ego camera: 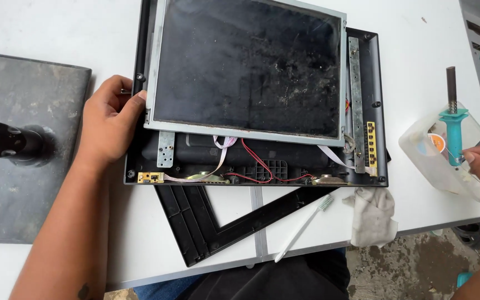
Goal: Repairing a computer monitor by soldering wires to the circuit board and securing components with a screwdriver.
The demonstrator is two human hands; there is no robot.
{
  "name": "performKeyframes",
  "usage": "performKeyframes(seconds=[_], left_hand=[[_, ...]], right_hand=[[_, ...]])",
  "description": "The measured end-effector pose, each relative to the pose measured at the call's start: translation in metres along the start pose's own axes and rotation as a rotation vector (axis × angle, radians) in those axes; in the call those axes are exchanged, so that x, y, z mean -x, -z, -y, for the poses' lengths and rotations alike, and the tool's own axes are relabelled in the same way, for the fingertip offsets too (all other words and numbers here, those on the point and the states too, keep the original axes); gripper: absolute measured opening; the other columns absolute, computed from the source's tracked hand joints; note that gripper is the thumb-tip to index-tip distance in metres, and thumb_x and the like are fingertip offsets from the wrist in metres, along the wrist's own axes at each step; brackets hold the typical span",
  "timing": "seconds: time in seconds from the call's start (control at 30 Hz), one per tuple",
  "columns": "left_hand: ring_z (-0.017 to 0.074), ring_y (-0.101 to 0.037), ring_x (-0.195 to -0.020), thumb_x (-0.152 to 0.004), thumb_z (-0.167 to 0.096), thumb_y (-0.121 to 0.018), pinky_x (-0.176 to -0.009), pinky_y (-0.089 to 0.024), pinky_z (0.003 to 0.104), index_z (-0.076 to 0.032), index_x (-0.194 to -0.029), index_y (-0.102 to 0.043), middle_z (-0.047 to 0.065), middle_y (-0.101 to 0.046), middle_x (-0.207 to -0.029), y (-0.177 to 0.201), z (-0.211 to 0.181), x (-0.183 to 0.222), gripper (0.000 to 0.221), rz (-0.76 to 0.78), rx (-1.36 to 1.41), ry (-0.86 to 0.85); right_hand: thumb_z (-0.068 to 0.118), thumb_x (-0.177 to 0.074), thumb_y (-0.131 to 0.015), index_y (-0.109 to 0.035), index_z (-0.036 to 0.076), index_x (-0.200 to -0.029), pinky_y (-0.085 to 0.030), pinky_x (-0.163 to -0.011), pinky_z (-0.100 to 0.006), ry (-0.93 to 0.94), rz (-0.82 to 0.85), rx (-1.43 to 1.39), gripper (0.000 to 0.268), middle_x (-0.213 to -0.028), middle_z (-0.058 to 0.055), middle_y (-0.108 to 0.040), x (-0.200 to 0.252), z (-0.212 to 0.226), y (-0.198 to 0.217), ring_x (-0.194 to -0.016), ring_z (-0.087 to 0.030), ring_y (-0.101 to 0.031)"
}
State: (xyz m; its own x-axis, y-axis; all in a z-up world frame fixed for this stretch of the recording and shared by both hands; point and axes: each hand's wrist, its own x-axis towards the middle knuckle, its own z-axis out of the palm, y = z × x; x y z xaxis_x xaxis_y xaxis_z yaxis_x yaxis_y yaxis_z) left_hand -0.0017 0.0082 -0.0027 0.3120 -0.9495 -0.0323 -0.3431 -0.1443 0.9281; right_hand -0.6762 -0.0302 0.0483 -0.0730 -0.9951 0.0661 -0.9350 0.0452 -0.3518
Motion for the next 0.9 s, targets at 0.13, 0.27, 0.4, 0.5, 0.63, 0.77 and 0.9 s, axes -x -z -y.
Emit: performKeyframes(seconds=[0.13,0.27,0.4,0.5,0.63,0.77,0.9], left_hand=[[0.0035,-0.037,-0.067,-0.106,-0.021,-0.062,-0.059,-0.03,0.022,-0.015,-0.096,-0.052,-0.008,-0.05,-0.074,-0.002,0.006,-0.001,0.016,-0.006,0.052,-0.003],[0.0038,-0.042,-0.072,-0.107,-0.018,-0.062,-0.062,-0.034,0.022,-0.012,-0.1,-0.055,-0.005,-0.056,-0.081,-0.003,0.011,-0.002,0.011,-0.019,0.12,-0.023],[0.0033,-0.04,-0.068,-0.108,-0.019,-0.061,-0.058,-0.031,0.021,-0.013,-0.102,-0.056,-0.006,-0.053,-0.077,-0.004,0.009,0.001,0.009,-0.017,0.128,-0.012],[0.0036,-0.043,-0.069,-0.11,-0.019,-0.061,-0.059,-0.033,0.021,-0.012,-0.106,-0.057,-0.004,-0.056,-0.08,-0.003,0.011,-0.001,0.009,-0.006,0.142,-0.019],[0.0058,-0.051,-0.08,-0.109,-0.017,-0.061,-0.071,-0.04,0.021,-0.01,-0.109,-0.059,-0.002,-0.061,-0.091,-0.003,0.016,-0.002,0.007,-0.036,0.088,-0.039],[0.0044,-0.046,-0.072,-0.11,-0.017,-0.062,-0.062,-0.036,0.021,-0.011,-0.108,-0.058,-0.003,-0.057,-0.083,-0.002,0.013,0.0,0.007,-0.04,0.086,-0.01],[0.0037,-0.046,-0.072,-0.111,-0.018,-0.064,-0.064,-0.037,0.021,-0.011,-0.108,-0.058,-0.003,-0.057,-0.083,-0.002,0.015,0.0,0.009,-0.035,0.087,-0.017]], right_hand=[[0.019,-0.123,-0.066,-0.071,-0.005,-0.134,-0.04,-0.046,-0.04,-0.051,0.025,0.007,0.027,-0.093,-0.021,-0.065,-0.015,-0.007,0.012,-0.064,-0.028,-0.053],[0.013,-0.111,-0.074,-0.079,0.002,-0.114,-0.041,-0.042,-0.039,-0.155,0.128,0.007,0.013,-0.074,-0.012,-0.059,-0.018,0.03,0.017,-0.052,-0.027,-0.052],[0.014,-0.103,-0.076,-0.082,0.003,-0.11,-0.039,-0.044,-0.039,-0.14,0.175,0.018,0.014,-0.073,-0.01,-0.057,-0.016,0.015,0.016,-0.051,-0.027,-0.05],[0.022,-0.099,-0.08,-0.084,0.007,-0.103,-0.045,-0.041,-0.039,-0.175,0.19,0.146,0.016,-0.074,-0.004,-0.064,-0.016,-0.002,0.013,-0.048,-0.026,-0.06],[0.019,-0.1,-0.075,-0.086,0.013,-0.108,-0.045,-0.042,-0.038,-0.228,0.243,0.121,0.015,-0.072,-0.006,-0.066,-0.018,-0.004,0.013,-0.05,-0.025,-0.056],[0.023,-0.105,-0.075,-0.084,0.003,-0.111,-0.048,-0.044,-0.042,-0.29,0.249,0.156,0.022,-0.076,-0.02,-0.072,-0.016,0.022,0.021,-0.053,-0.03,-0.057],[0.017,-0.106,-0.076,-0.083,0.003,-0.111,-0.045,-0.043,-0.041,-0.26,0.215,0.073,0.017,-0.073,-0.019,-0.065,-0.01,0.033,0.033,-0.053,-0.029,-0.052]])
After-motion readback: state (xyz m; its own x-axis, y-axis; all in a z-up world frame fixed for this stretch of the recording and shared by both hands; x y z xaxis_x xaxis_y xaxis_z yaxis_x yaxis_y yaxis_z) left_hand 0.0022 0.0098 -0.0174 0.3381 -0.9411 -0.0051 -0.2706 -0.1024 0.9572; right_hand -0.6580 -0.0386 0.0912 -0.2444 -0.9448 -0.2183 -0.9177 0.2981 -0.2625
